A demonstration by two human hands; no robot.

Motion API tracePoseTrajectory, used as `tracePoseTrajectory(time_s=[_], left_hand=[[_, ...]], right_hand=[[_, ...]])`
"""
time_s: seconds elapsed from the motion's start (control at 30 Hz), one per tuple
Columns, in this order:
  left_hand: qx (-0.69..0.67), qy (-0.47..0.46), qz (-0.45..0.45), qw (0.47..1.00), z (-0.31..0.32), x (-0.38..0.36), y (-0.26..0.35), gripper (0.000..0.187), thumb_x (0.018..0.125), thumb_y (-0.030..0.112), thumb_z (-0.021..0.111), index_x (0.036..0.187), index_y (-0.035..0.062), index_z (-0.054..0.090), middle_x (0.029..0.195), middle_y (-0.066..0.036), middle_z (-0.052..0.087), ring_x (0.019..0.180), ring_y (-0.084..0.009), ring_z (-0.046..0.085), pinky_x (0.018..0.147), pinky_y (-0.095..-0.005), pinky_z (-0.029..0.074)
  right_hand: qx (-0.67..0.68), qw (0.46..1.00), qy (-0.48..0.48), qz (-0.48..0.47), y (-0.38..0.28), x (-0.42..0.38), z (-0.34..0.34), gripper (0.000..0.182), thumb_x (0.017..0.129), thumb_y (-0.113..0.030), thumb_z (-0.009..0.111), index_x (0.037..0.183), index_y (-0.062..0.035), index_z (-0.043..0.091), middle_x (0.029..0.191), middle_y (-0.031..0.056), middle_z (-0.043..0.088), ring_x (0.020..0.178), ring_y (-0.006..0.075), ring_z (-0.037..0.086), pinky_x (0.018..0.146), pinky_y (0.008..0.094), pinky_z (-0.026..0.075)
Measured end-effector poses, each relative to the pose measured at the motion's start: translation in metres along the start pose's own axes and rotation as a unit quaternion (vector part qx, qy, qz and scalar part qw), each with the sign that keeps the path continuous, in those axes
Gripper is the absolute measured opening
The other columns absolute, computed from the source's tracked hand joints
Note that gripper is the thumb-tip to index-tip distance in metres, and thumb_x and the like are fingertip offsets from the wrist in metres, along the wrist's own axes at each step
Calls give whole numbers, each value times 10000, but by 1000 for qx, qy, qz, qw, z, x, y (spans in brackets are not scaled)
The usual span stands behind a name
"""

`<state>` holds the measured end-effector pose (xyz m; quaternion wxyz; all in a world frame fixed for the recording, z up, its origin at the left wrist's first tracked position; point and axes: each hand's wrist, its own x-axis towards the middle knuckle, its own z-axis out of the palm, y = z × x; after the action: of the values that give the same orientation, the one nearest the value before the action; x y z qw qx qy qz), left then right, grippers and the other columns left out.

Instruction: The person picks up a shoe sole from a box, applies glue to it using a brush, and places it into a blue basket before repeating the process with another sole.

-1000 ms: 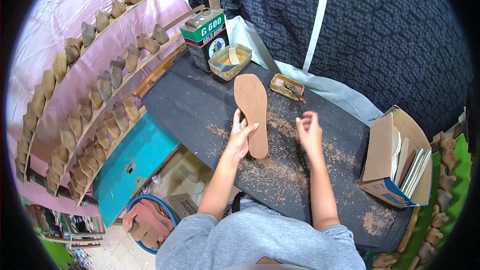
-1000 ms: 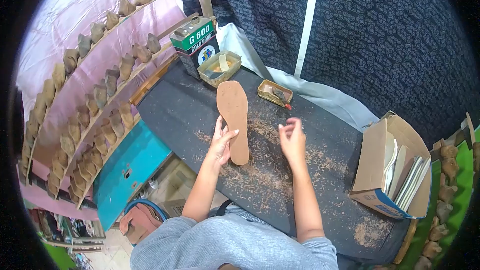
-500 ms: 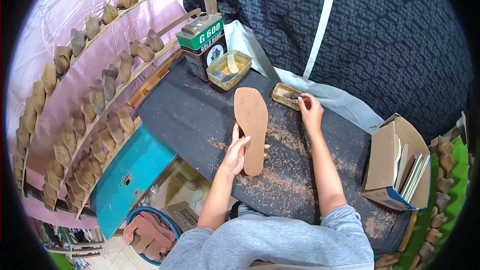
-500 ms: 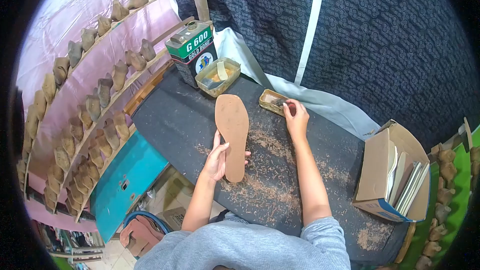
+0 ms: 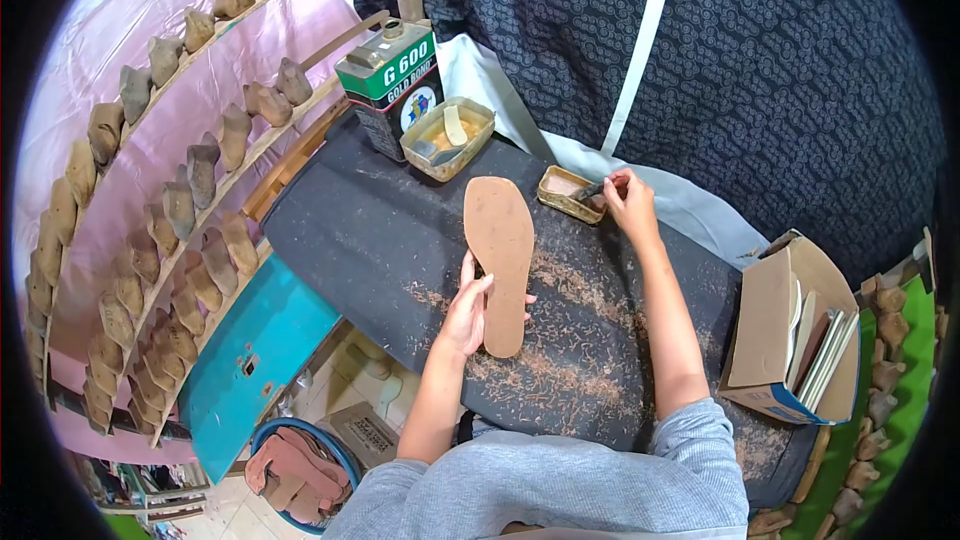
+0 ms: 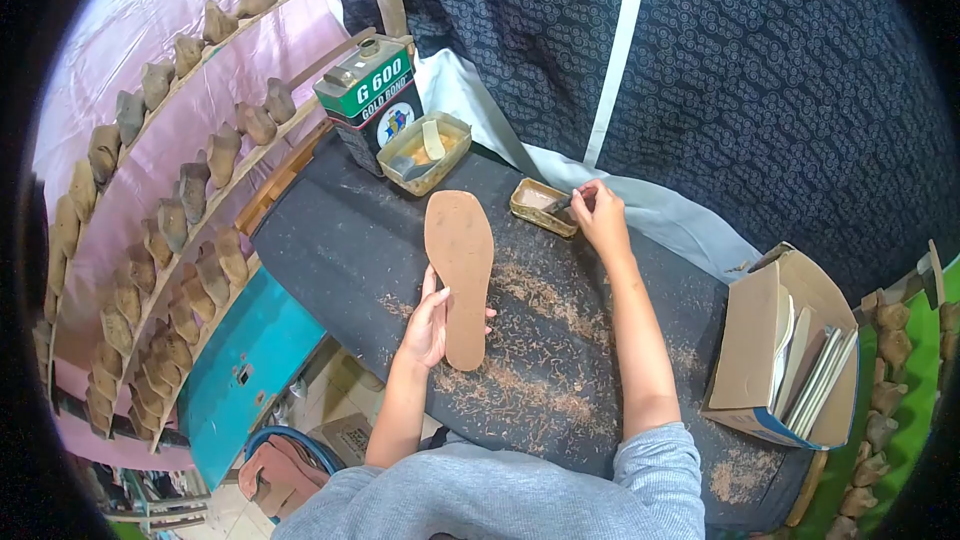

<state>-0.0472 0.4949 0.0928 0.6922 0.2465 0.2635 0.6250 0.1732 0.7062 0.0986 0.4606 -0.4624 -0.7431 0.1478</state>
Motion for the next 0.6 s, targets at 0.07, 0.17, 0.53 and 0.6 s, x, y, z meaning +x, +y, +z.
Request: tracePoseTrajectory(time_s=[0.07, 0.17, 0.53, 0.6], left_hand=[[-4, -5, -9, 1000, 1, 1, -2, 654, 894, 183, 415, 1410, 242, 17, 1216, -197, 459, 916, -365, 607, 680, -439, 558], [2, -11, -16, 1000, 2, 1, -3, 659, 891, 186, 419, 1410, 234, 16, 1205, -200, 464, 904, -362, 610, 678, -435, 560], [-4, -5, -4, 1000, 5, 0, 2, 661, 893, 201, 412, 1414, 222, 6, 1184, -205, 479, 880, -357, 620, 668, -427, 563], [-5, -17, -4, 1000, 3, 2, 1, 660, 891, 201, 413, 1414, 222, 11, 1185, -203, 482, 878, -357, 620, 663, -427, 563]], right_hand=[[-45, 999, -3, -12, -3, 5, -10, 170, 789, -152, 613, 814, 8, 560, 708, 143, 617, 631, 245, 614, 602, 325, 479], [-12, 999, 23, -29, 0, 13, -13, 177, 777, -153, 614, 801, 12, 553, 729, 153, 615, 638, 255, 611, 605, 333, 479], [-73, 996, 15, -42, -7, 17, -7, 197, 787, -160, 613, 754, 11, 521, 684, 179, 587, 600, 308, 594, 571, 372, 462], [-69, 996, 34, -39, -3, 18, -8, 199, 781, -161, 621, 754, 9, 520, 665, 179, 581, 597, 312, 590, 568, 370, 461]])
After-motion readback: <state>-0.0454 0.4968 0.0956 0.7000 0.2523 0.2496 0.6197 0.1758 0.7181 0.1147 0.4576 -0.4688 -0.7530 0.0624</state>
